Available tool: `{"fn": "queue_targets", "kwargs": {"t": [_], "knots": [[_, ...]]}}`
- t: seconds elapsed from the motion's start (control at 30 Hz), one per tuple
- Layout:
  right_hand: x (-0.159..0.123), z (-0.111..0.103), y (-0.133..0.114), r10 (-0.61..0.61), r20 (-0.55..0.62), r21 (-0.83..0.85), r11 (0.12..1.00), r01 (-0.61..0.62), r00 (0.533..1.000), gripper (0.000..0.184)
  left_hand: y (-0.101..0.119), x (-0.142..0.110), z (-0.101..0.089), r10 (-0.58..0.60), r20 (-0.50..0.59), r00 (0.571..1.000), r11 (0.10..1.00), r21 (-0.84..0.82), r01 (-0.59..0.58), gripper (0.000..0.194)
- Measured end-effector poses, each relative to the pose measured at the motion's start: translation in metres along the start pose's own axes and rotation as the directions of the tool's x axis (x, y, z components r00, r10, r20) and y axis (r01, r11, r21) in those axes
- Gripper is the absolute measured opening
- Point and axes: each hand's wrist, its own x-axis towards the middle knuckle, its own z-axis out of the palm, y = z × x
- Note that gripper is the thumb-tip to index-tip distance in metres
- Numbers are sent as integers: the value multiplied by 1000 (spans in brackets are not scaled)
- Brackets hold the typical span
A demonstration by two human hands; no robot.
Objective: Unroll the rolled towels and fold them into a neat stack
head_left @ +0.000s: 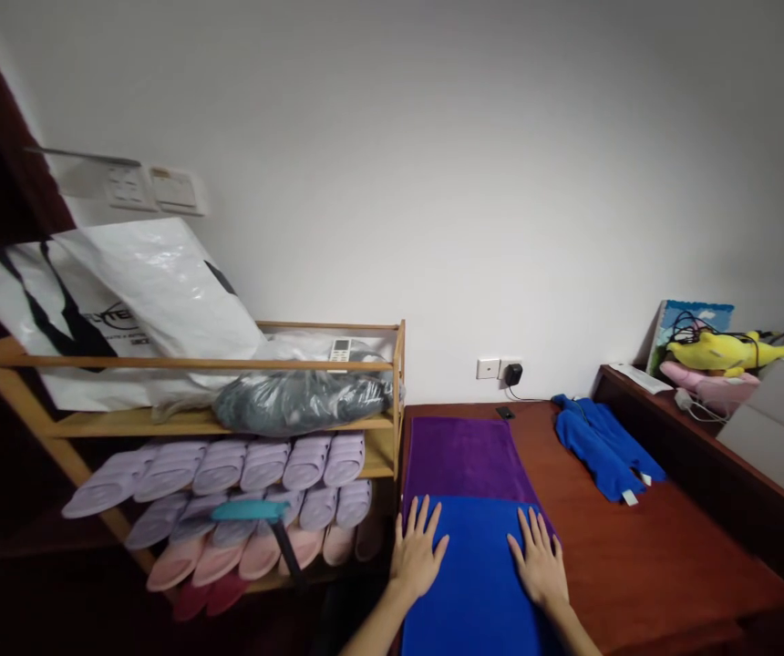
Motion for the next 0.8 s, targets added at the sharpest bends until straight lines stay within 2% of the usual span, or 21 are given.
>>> {"fn": "queue_targets", "kwargs": {"t": [0.2,0.27,0.33,0.47,0.57,0.67,0.8], "knots": [[-65,3,10,30,-14,9,1000,-30,999,76,3,-55,1,19,20,1000,999,-40,-18,60],[-70,-1,20,9,28,39,999,-10,1000,77,4,-67,-1,23,27,999,998,-56,-22,62],[-62,-12,31,-26,79,81,997,19,997,72,5,-70,-9,31,14,999,997,-69,-30,60],[-27,-37,40,-96,53,155,984,87,994,54,6,-50,-35,130,-39,991,986,-103,-134,49],[-9,-41,38,-103,37,185,978,94,994,48,-1,-29,-46,202,-16,979,972,-117,-203,37],[-3,-36,35,-64,46,205,977,53,997,42,-14,-16,-45,169,47,984,978,-127,-162,33],[-3,-32,37,-26,61,235,972,11,998,28,-31,-6,-37,39,163,986,987,-160,-12,27]]}}
